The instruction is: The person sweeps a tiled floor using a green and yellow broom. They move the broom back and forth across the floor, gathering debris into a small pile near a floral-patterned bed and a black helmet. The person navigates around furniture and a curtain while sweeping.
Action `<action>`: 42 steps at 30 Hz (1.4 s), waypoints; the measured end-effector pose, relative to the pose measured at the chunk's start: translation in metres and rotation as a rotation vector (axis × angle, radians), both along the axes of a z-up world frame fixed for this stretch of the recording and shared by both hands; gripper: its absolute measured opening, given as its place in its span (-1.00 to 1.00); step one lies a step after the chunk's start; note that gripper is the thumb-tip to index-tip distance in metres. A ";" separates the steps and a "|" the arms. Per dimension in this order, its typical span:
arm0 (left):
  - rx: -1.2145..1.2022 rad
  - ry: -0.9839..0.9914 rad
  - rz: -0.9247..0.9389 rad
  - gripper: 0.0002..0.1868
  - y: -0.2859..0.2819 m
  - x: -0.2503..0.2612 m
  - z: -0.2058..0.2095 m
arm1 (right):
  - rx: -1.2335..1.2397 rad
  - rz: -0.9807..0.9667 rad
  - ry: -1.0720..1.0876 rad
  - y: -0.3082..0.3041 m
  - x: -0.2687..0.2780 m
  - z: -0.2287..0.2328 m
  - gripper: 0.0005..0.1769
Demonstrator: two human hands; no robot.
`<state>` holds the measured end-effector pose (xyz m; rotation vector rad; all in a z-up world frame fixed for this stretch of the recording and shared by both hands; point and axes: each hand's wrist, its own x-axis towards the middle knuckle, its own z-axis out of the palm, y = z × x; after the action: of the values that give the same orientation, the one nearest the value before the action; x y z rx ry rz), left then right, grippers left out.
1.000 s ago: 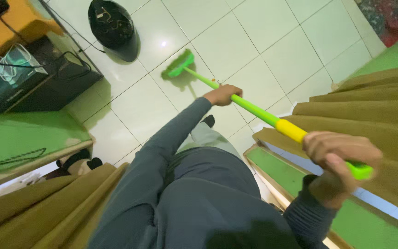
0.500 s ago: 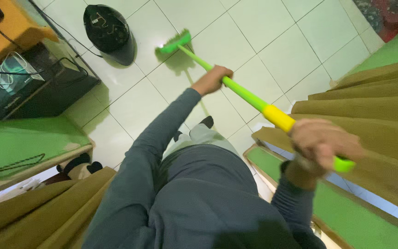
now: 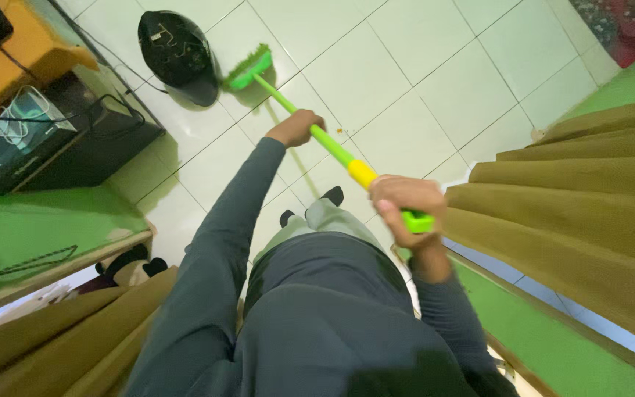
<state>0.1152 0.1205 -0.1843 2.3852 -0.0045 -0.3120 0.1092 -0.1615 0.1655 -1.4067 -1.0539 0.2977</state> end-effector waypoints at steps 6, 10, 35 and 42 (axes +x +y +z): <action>-0.285 -0.186 -0.135 -0.66 -0.075 0.026 0.062 | -0.058 -0.007 0.109 -0.043 0.037 0.090 -0.68; -0.458 -0.046 -0.253 -0.80 -0.109 0.036 0.116 | -0.230 0.112 0.000 -0.054 0.059 0.145 -0.68; -0.500 -0.029 -0.261 -0.71 -0.140 0.065 0.141 | 0.091 0.074 0.205 -0.073 0.145 0.105 -0.55; -0.555 -0.219 -0.172 -0.80 -0.166 0.106 0.129 | -0.023 0.223 0.111 -0.062 0.154 0.145 -0.53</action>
<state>0.2210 -0.0453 -0.0554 1.8556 -0.3540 -0.1056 0.2635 -0.2234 0.3101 -1.2789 -1.1196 0.5454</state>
